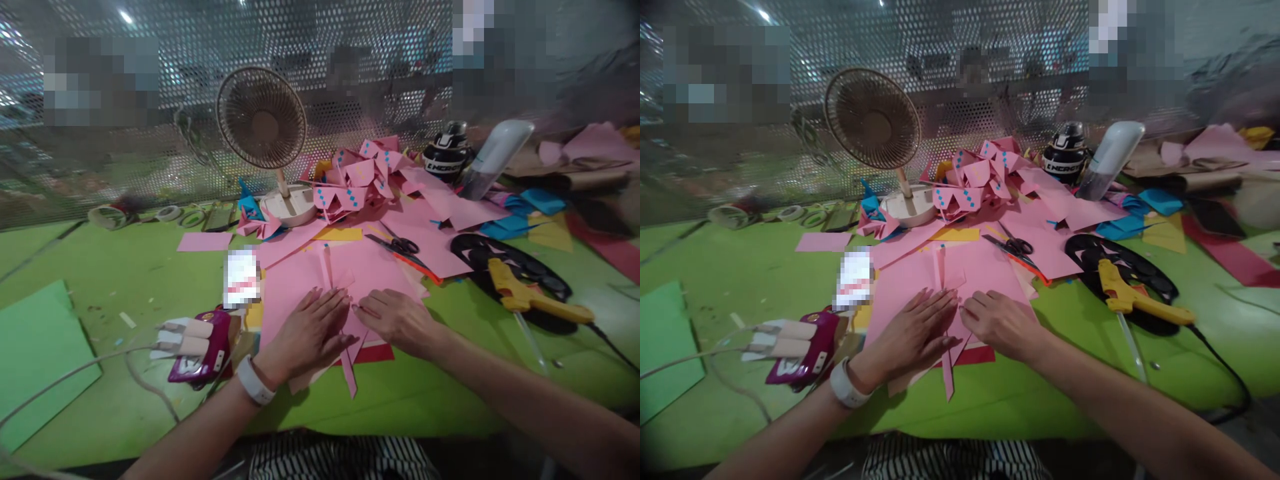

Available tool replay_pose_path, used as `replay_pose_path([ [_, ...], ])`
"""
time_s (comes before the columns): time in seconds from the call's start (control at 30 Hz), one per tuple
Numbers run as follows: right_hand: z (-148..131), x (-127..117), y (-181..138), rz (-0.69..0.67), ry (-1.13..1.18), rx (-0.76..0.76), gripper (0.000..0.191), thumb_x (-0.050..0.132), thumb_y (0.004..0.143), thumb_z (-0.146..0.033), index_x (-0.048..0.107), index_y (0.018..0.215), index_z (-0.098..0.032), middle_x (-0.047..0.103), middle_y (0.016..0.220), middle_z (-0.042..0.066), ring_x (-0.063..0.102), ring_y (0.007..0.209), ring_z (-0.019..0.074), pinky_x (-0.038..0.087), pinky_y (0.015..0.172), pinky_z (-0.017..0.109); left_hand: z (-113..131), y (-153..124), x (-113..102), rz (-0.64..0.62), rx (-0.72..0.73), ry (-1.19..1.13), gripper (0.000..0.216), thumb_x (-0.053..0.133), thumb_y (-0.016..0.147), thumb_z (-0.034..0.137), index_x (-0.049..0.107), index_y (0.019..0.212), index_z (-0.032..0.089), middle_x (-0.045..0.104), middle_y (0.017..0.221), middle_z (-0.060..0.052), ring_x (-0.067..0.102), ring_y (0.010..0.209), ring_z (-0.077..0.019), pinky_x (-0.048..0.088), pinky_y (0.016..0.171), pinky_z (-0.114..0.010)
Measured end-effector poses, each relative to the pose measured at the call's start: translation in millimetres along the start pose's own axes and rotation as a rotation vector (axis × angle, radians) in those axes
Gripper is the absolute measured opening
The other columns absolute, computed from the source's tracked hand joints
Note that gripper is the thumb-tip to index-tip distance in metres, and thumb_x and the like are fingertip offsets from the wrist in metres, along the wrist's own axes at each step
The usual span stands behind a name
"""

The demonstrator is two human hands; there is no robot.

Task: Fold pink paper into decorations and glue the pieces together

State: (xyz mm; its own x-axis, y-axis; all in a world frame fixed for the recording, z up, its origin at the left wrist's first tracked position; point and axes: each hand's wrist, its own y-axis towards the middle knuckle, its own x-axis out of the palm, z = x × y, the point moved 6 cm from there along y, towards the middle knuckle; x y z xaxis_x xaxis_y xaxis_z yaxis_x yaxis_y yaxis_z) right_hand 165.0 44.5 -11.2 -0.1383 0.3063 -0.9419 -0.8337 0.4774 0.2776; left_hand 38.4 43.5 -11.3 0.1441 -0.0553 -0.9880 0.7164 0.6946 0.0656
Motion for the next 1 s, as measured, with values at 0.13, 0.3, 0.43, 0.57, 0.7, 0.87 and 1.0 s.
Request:
replay_pose_path([
  [0.13, 0.5, -0.1, 1.4, -0.028, 0.014, 0.008, 0.017, 0.048, 0.083, -0.008, 0.059, 0.095, -0.012, 0.061, 0.093, 0.009, 0.052, 0.081, 0.0189, 0.044, 0.066, 0.032, 0.0, -0.1, -1.3, 0.010, 0.004, -0.017, 0.061, 0.028, 0.089, 0.055, 0.026, 0.139, 0.020, 0.031, 0.145, -0.005, 0.023, 0.134, -0.0186, 0.013, 0.111, -0.040],
  [0.3, 0.1, -5.8, 3.9, -0.046, 0.084, 0.022, 0.017, 0.047, 0.085, -0.019, 0.060, 0.092, -0.012, 0.061, 0.088, 0.010, 0.051, 0.079, 0.0201, 0.041, 0.067, 0.035, 1.2, 0.0, -7.2, 0.074, 0.016, -0.012, 0.060, 0.035, 0.088, 0.054, 0.028, 0.137, 0.021, 0.033, 0.143, -0.006, 0.024, 0.133, -0.0214, 0.014, 0.111, -0.042],
  [0.43, 0.5, -7.1, 4.3, -0.066, 0.119, 0.028, 0.019, 0.047, 0.083, -0.021, 0.061, 0.094, -0.012, 0.060, 0.088, 0.010, 0.050, 0.081, 0.0208, 0.040, 0.069, 0.036, 5.6, 0.0, -15.0, 0.135, 0.017, -0.030, 0.052, 0.041, 0.087, 0.050, 0.038, 0.130, 0.021, 0.045, 0.131, -0.007, 0.035, 0.123, -0.0225, 0.015, 0.111, -0.043],
  [0.57, 2.9, -5.0, 2.5, -0.056, 0.149, 0.044, 0.018, 0.048, 0.082, -0.021, 0.062, 0.091, -0.013, 0.060, 0.085, 0.008, 0.049, 0.080, 0.0202, 0.040, 0.069, 0.035, 9.9, 1.1, -17.2, 0.084, 0.016, -0.050, 0.030, 0.043, 0.088, 0.039, 0.054, 0.109, 0.020, 0.053, 0.113, -0.007, 0.046, 0.106, -0.0217, 0.031, 0.101, -0.042],
  [0.7, 8.3, -4.8, -0.1, 0.023, 0.191, 0.101, 0.019, 0.048, 0.080, -0.019, 0.063, 0.091, -0.014, 0.060, 0.084, 0.007, 0.049, 0.080, 0.0191, 0.040, 0.071, 0.034, 10.9, 1.7, -20.0, 0.076, 0.008, -0.070, 0.027, 0.044, 0.088, 0.037, 0.056, 0.105, 0.020, 0.053, 0.108, -0.007, 0.047, 0.100, -0.0220, 0.038, 0.094, -0.041],
  [0.87, 11.1, -9.5, 2.5, 0.021, 0.208, 0.177, 0.038, 0.048, 0.079, -0.022, 0.055, 0.116, -0.012, 0.059, 0.097, 0.010, 0.049, 0.087, 0.0216, 0.040, 0.076, 0.037, 9.6, 0.9, -18.1, 0.048, -0.003, -0.006, 0.027, 0.044, 0.088, 0.040, 0.060, 0.088, 0.019, 0.053, 0.101, -0.007, 0.048, 0.096, -0.0223, 0.039, 0.089, -0.041],
  [1.0, 7.3, -12.4, 7.7, -0.061, 0.228, 0.175, 0.045, 0.047, 0.080, -0.028, 0.050, 0.121, -0.011, 0.056, 0.108, 0.012, 0.047, 0.096, 0.0245, 0.038, 0.082, 0.040, 9.1, -0.6, -18.1, 0.065, -0.021, 0.015, 0.029, 0.043, 0.088, 0.042, 0.059, 0.098, 0.021, 0.052, 0.105, -0.007, 0.046, 0.097, -0.0228, 0.039, 0.087, -0.043],
])
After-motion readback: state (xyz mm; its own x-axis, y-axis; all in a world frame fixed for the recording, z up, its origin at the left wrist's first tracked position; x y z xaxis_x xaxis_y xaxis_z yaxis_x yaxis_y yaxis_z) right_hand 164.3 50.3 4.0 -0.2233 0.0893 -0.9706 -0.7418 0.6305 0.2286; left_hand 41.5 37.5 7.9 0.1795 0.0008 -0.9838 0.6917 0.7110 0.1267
